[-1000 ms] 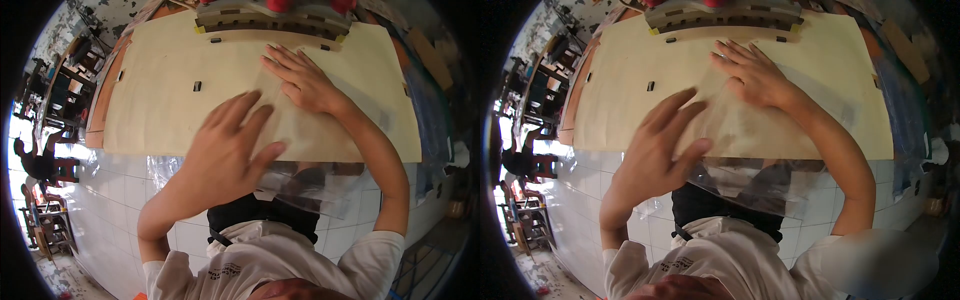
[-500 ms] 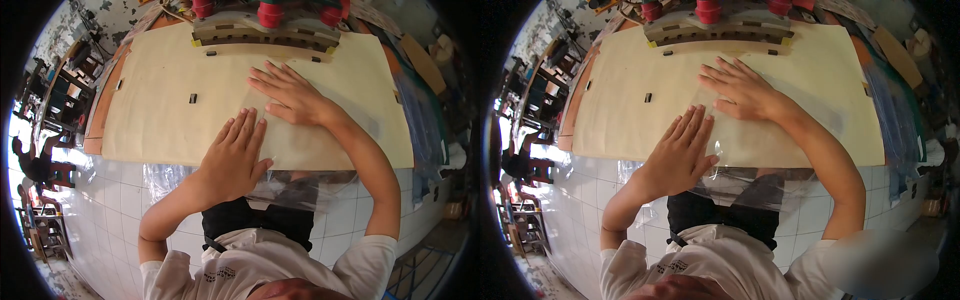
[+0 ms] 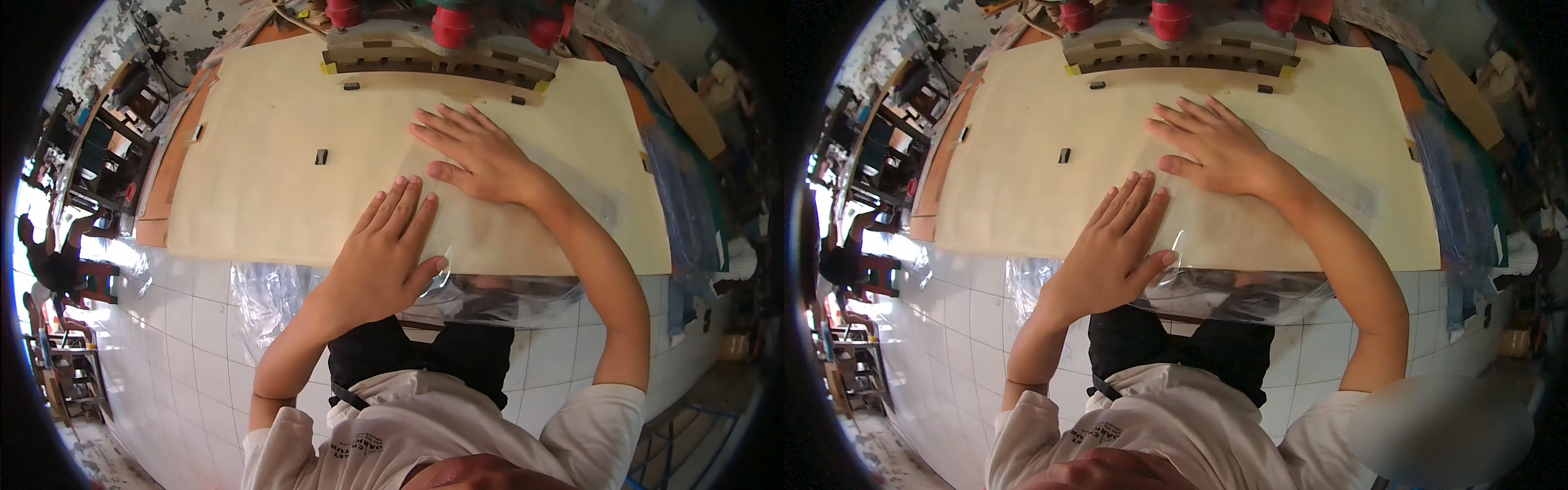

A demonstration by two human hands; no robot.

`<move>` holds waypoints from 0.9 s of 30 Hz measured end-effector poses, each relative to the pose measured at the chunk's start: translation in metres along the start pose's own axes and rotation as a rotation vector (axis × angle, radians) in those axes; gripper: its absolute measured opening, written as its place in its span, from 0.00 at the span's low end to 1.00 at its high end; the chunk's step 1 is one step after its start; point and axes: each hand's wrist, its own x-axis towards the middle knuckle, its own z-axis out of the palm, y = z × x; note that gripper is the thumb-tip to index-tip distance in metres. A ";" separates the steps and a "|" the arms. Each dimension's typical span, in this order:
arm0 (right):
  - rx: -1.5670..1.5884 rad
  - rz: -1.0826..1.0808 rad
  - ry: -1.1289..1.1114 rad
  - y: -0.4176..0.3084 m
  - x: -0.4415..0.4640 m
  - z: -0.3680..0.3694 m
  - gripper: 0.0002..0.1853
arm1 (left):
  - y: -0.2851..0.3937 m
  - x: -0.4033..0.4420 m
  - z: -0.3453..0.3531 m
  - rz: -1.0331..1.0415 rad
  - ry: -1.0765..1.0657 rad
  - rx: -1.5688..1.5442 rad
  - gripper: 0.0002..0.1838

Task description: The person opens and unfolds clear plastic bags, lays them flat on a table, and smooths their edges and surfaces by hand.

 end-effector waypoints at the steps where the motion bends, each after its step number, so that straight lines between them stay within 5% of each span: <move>1: -0.007 -0.005 0.006 0.000 0.000 0.002 0.34 | 0.002 -0.001 -0.004 -0.012 0.018 -0.066 0.32; 2: -0.014 0.012 0.017 0.002 -0.001 0.005 0.35 | 0.004 -0.005 -0.010 -0.010 0.025 -0.063 0.32; 4: -0.021 0.035 0.026 0.004 -0.004 0.006 0.36 | 0.009 -0.025 -0.022 -0.200 0.251 -0.525 0.27; 7: -0.004 0.090 0.019 0.008 -0.006 0.007 0.35 | 0.020 -0.070 0.012 -0.381 0.995 -0.755 0.14; 9: -0.011 0.118 0.016 0.007 -0.007 0.004 0.33 | 0.017 -0.096 0.048 -0.335 1.148 -0.801 0.13; 15: -0.008 0.177 0.019 0.007 -0.006 0.008 0.35 | 0.043 -0.098 0.085 -0.520 0.645 -1.526 0.50; 27: 0.066 0.494 -0.044 -0.002 -0.036 -0.004 0.37 | 0.056 -0.074 0.042 -0.693 0.500 -1.400 0.32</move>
